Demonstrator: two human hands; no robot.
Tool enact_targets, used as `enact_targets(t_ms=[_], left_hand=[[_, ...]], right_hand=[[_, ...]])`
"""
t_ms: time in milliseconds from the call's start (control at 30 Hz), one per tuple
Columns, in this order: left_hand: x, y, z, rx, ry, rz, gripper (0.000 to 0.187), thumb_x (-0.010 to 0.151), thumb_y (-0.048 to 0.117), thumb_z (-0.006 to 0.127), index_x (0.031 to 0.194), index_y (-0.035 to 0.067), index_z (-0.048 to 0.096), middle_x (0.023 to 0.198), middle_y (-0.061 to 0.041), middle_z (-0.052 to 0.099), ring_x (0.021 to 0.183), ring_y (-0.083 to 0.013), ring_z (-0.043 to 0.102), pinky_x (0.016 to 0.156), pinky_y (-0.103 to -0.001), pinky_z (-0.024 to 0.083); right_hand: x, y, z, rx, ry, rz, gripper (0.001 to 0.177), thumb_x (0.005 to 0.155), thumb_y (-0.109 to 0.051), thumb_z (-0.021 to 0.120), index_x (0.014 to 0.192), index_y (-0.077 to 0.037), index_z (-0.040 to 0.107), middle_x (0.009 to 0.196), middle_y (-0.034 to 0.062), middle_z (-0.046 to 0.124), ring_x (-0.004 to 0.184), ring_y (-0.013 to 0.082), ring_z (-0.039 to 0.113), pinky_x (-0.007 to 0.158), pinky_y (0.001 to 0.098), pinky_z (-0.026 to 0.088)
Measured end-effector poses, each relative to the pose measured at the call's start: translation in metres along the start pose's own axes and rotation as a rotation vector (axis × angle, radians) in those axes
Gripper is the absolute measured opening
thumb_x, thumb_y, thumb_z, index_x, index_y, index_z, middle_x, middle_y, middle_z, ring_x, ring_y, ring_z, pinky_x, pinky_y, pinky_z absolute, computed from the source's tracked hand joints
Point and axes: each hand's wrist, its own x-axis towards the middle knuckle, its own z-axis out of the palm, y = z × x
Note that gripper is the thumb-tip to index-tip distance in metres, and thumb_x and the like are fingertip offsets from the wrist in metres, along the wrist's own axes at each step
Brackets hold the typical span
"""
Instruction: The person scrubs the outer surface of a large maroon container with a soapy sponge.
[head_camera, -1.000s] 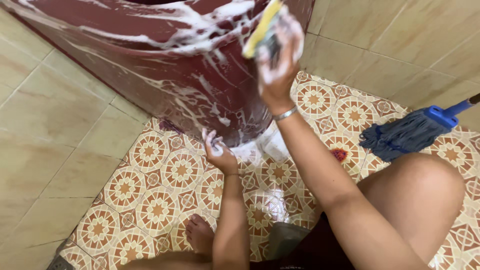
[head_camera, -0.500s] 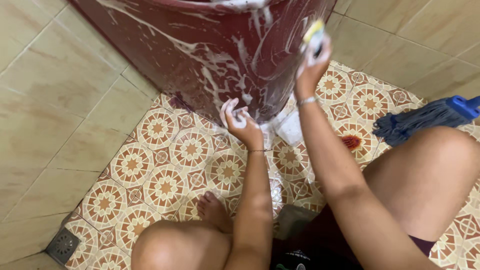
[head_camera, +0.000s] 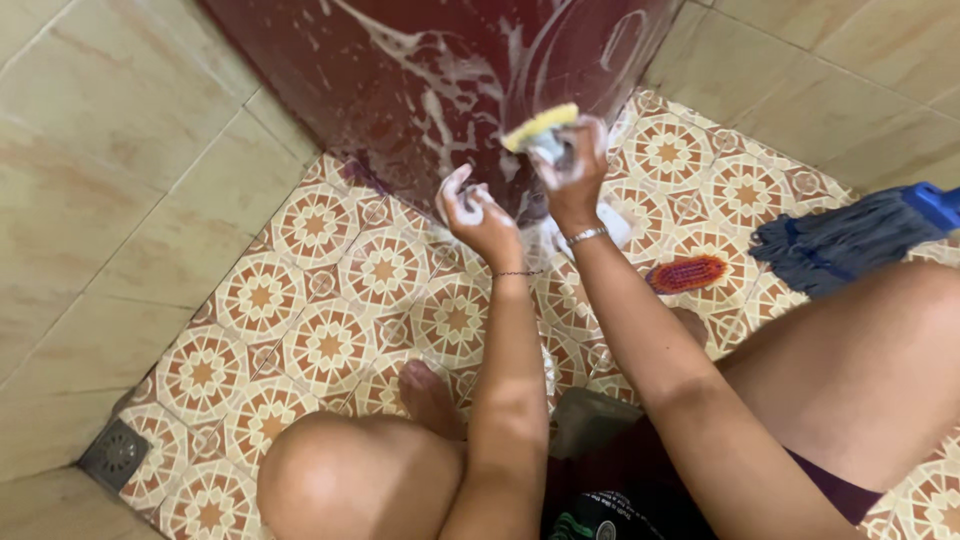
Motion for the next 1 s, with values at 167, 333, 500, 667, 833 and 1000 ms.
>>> enact_targets(t_ms=[167, 333, 500, 667, 833, 1000], left_hand=[[-0.001, -0.018, -0.008, 0.002, -0.095, -0.124, 0.026, 0.097, -0.009, 0.049, 0.118, -0.001, 0.062, 0.122, -0.011, 0.065, 0.110, -0.0203, 0.066, 0.094, -0.031, 0.058], [0.002, -0.044, -0.023, -0.018, -0.056, -0.092, 0.022, 0.101, -0.007, 0.049, 0.119, -0.002, 0.062, 0.117, -0.011, 0.068, 0.106, -0.0207, 0.068, 0.093, -0.032, 0.058], [0.014, -0.038, -0.027, -0.031, -0.015, -0.067, 0.023, 0.102, -0.006, 0.048, 0.120, -0.002, 0.060, 0.119, -0.011, 0.067, 0.108, -0.0203, 0.066, 0.093, -0.033, 0.058], [0.026, -0.007, -0.024, -0.022, 0.048, -0.029, 0.023, 0.102, -0.006, 0.047, 0.120, -0.001, 0.060, 0.116, -0.010, 0.068, 0.103, -0.0192, 0.067, 0.089, -0.032, 0.058], [0.016, -0.001, -0.014, -0.085, -0.089, 0.006, 0.020, 0.100, -0.009, 0.050, 0.112, 0.000, 0.064, 0.114, -0.011, 0.070, 0.099, -0.0202, 0.070, 0.087, -0.032, 0.061], [-0.013, -0.018, -0.014, 0.242, -0.378, -0.100, 0.024, 0.093, -0.004, 0.061, 0.116, -0.001, 0.068, 0.110, -0.016, 0.074, 0.101, -0.0266, 0.074, 0.089, -0.035, 0.059]], right_hand=[[-0.019, 0.058, 0.001, 0.057, 0.092, 0.224, 0.029, 0.090, -0.006, 0.070, 0.117, 0.001, 0.060, 0.117, 0.0127, 0.061, 0.111, 0.0272, 0.064, 0.102, 0.0405, 0.054], [0.056, 0.055, -0.012, 0.148, 0.325, 0.173, 0.025, 0.097, -0.006, 0.068, 0.121, 0.000, 0.063, 0.121, 0.0130, 0.061, 0.118, 0.0277, 0.061, 0.109, 0.0414, 0.049], [0.094, -0.027, -0.020, 0.228, 0.301, -0.110, 0.043, 0.089, -0.014, 0.076, 0.126, -0.005, 0.058, 0.124, 0.0125, 0.047, 0.119, 0.0289, 0.054, 0.106, 0.0434, 0.048], [0.046, -0.022, -0.003, -0.226, -0.074, -0.450, 0.040, 0.088, -0.031, 0.087, 0.121, -0.017, 0.069, 0.119, 0.0110, 0.063, 0.116, 0.0332, 0.054, 0.099, 0.0524, 0.046], [-0.027, 0.006, -0.005, -0.241, -0.308, -0.348, 0.036, 0.082, -0.020, 0.087, 0.116, -0.018, 0.075, 0.116, 0.0114, 0.066, 0.110, 0.0338, 0.059, 0.091, 0.0499, 0.045], [-0.058, 0.011, -0.009, -0.095, -0.365, -0.113, 0.042, 0.085, -0.014, 0.083, 0.125, -0.015, 0.071, 0.112, 0.0173, 0.066, 0.105, 0.0383, 0.062, 0.092, 0.0471, 0.050]])
